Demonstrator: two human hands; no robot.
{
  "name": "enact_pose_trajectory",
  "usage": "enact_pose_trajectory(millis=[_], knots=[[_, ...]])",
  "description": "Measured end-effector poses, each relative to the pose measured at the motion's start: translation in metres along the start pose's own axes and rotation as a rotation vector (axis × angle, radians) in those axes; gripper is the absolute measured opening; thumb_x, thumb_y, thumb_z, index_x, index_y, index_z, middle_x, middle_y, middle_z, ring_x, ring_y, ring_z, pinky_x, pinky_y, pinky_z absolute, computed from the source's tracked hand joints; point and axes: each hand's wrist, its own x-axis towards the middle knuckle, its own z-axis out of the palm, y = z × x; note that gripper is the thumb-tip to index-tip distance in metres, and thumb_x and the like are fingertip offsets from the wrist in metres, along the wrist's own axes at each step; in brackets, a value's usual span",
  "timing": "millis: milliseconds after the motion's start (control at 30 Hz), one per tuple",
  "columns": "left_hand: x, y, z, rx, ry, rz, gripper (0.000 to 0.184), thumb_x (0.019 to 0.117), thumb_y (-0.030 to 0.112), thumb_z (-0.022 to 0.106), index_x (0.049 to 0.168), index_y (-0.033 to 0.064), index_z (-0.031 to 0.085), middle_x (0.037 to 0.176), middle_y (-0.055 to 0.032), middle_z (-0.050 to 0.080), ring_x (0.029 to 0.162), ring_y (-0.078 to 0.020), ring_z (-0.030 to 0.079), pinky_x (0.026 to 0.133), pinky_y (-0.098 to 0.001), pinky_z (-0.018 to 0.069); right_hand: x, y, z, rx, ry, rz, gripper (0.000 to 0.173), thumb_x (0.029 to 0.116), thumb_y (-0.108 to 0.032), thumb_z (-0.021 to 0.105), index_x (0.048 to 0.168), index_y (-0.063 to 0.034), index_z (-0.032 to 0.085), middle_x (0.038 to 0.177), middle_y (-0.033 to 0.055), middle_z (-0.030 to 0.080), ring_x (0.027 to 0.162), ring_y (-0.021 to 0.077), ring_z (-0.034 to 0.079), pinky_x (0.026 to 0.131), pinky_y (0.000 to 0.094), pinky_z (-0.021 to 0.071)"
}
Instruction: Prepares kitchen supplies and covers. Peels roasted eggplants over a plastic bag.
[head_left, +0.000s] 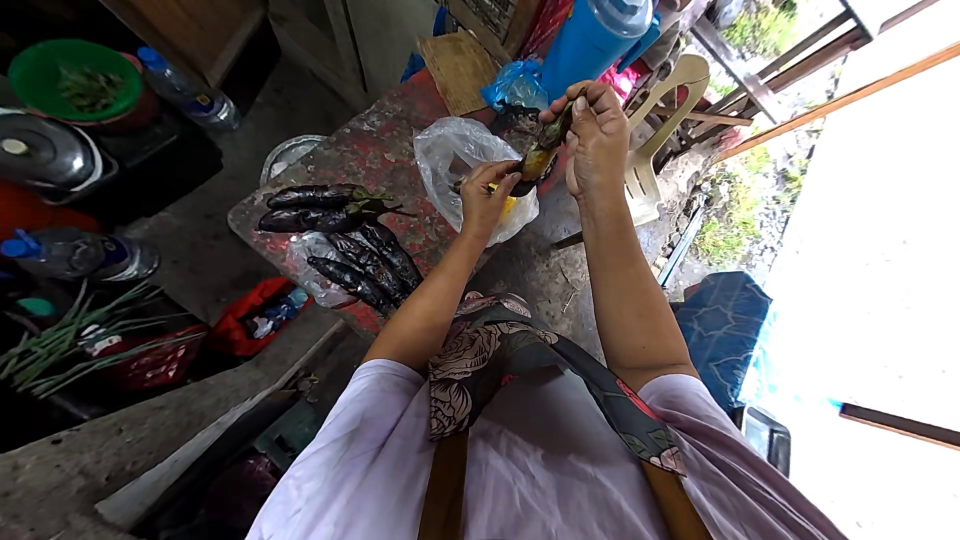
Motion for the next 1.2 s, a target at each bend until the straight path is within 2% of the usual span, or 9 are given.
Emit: enact_pose_trajectory(millis=[200,300,467,567,667,767,833,1000,1200], knots=[[-0.002,0.004,0.003,0.070,0.033,0.039,0.017,0.0971,0.012,0.066,0.105,0.0024,0.078,0.103,-0.0106,0.075,0.097,-0.0183,0.068,0.099,-0.0460,0.0458,-0.003,-0.002,0.003,-0.003,-0.031,0.001,0.020,0.1081,-0.001,0.037,0.110,-0.0011,0.056,0.094,0.0053,0.070,0.087,0.0155,0.072,0.082,0.0326,0.0617],[-0.002,0.007,0.003,0.036,0.025,-0.001,0.017,0.0983,0.012,0.065,0.104,-0.0002,0.076,0.100,-0.0118,0.074,0.093,-0.0157,0.068,0.092,-0.0359,0.0512,-0.004,-0.003,0.000,-0.003,-0.066,0.006,0.019,0.1080,-0.001,0.037,0.110,-0.0009,0.056,0.093,0.0045,0.069,0.087,0.0150,0.072,0.084,0.0331,0.0618],[0.001,0.010,0.001,-0.098,-0.002,-0.250,0.020,0.1012,0.013,0.061,0.110,-0.0034,0.069,0.098,-0.0093,0.070,0.082,-0.0074,0.065,0.077,-0.0247,0.0550,-0.005,-0.002,-0.008,0.006,-0.158,0.010,0.020,0.1078,-0.001,0.036,0.108,-0.0031,0.057,0.094,0.0029,0.068,0.087,0.0145,0.072,0.085,0.0341,0.0621],[0.005,0.005,-0.007,-0.009,-0.039,-0.359,0.020,0.1012,0.017,0.063,0.108,-0.0014,0.069,0.095,-0.0077,0.070,0.080,-0.0087,0.065,0.077,-0.0277,0.0551,-0.004,-0.002,-0.010,0.011,-0.183,0.004,0.021,0.1076,0.000,0.036,0.108,-0.0034,0.057,0.094,0.0027,0.069,0.088,0.0152,0.072,0.086,0.0353,0.0622],[0.010,0.007,-0.017,0.238,-0.078,-0.416,0.024,0.0960,0.021,0.072,0.099,-0.0027,0.068,0.095,-0.0143,0.067,0.083,-0.0205,0.064,0.082,-0.0396,0.0528,-0.002,0.000,-0.012,0.021,-0.201,-0.005,0.021,0.1074,0.000,0.036,0.108,-0.0035,0.057,0.093,0.0033,0.070,0.089,0.0164,0.073,0.087,0.0370,0.0623],[0.011,0.013,-0.023,0.374,-0.149,-0.402,0.019,0.0988,0.012,0.066,0.109,-0.0036,0.070,0.108,-0.0207,0.067,0.098,-0.0297,0.066,0.093,-0.0454,0.0523,-0.001,0.004,-0.013,0.031,-0.208,-0.007,0.022,0.1072,0.000,0.036,0.107,-0.0041,0.058,0.094,0.0035,0.070,0.089,0.0165,0.072,0.087,0.0366,0.0618],[0.009,0.015,-0.022,0.314,-0.151,-0.343,0.023,0.1004,0.007,0.058,0.119,-0.0003,0.071,0.117,-0.0197,0.067,0.105,-0.0269,0.066,0.096,-0.0403,0.0525,0.000,0.005,-0.012,0.029,-0.197,0.006,0.023,0.1074,0.000,0.035,0.107,-0.0041,0.058,0.095,0.0035,0.070,0.089,0.0161,0.072,0.087,0.0359,0.0618],[0.004,0.013,-0.010,-0.045,-0.065,-0.167,0.023,0.0997,0.013,0.064,0.117,-0.0013,0.071,0.114,-0.0147,0.069,0.105,-0.0172,0.066,0.094,-0.0326,0.0540,0.002,0.007,-0.008,0.038,-0.169,0.002,0.022,0.1073,0.001,0.036,0.107,-0.0033,0.058,0.094,0.0039,0.071,0.089,0.0162,0.073,0.086,0.0356,0.0619],[0.004,0.011,-0.003,-0.108,-0.012,-0.093,0.019,0.0961,0.009,0.068,0.110,-0.0025,0.073,0.110,-0.0144,0.070,0.099,-0.0158,0.067,0.089,-0.0292,0.0551,0.002,0.005,-0.002,0.053,-0.165,-0.002,0.023,0.1075,0.001,0.035,0.107,-0.0039,0.057,0.093,0.0029,0.070,0.089,0.0152,0.072,0.087,0.0345,0.0615]])
